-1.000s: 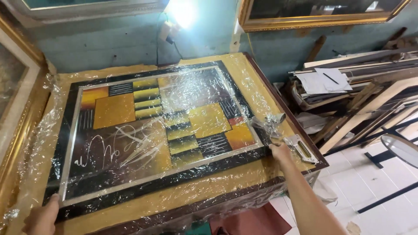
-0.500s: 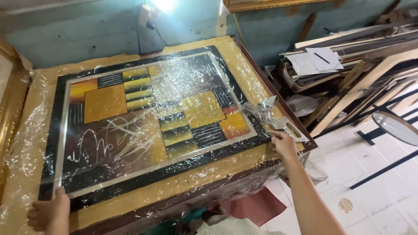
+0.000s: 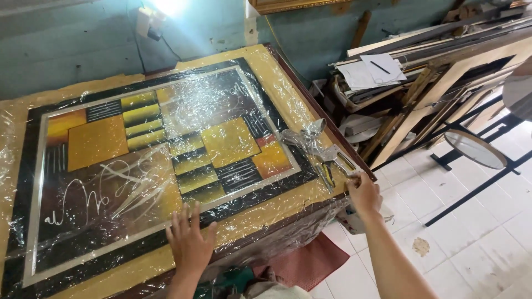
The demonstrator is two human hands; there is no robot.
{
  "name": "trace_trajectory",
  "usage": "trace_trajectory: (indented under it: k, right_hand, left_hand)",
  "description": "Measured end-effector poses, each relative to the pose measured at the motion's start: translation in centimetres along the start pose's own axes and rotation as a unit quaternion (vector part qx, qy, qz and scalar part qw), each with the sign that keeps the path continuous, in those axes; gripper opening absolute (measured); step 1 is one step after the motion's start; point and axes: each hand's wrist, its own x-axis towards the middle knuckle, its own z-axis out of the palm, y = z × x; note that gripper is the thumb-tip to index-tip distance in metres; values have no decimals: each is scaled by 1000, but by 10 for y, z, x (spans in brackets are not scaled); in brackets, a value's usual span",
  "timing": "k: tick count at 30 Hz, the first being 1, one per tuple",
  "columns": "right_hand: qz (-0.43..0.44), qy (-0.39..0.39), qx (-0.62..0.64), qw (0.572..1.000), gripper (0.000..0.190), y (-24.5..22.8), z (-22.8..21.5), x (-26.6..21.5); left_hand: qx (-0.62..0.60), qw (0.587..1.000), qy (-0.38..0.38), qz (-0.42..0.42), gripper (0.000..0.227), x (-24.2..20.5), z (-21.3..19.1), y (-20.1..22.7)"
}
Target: Cleaning a framed painting with a cloth and then wrapping it in plastic wrap for protection.
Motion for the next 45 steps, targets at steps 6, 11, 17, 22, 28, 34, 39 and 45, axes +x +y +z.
trace_trajectory:
  k: [6,11,17,22,28,34,39,45]
  right_hand:
    - [35,-101,44,993,26,-4,-16,9]
    - [-32,-122,152,980,48,10,-12,40]
    - [-20,20,53,998,20,41,-33,59]
    - [-28,17,9,999,32,43,-38,52]
    - [-99,94,-18,990,32,-6,-8,22]
    - [-384,-67,-42,920,36,-115,78,-69]
    - [-539,-146,-113,822,44,-172,156,-141]
    - [-381,-275,-256,845,69,-189,193,-183]
  left_hand:
    - [170,983,1,71,66,2,35,-15]
    - [184,981,-11,60,67,3,36,-14]
    - [177,981,-65,37,70,4,25,-7]
    - [123,978,-166,4,79,8,0,5]
    - [-50,997,57,-15,60,-9,-39,-45]
    - [28,920,344,-185,40,-51,-117,-183]
    - [48,847,371,-377,30,-74,-151,-308]
    - [-133,854,164,-476,24,-74,-196,-329]
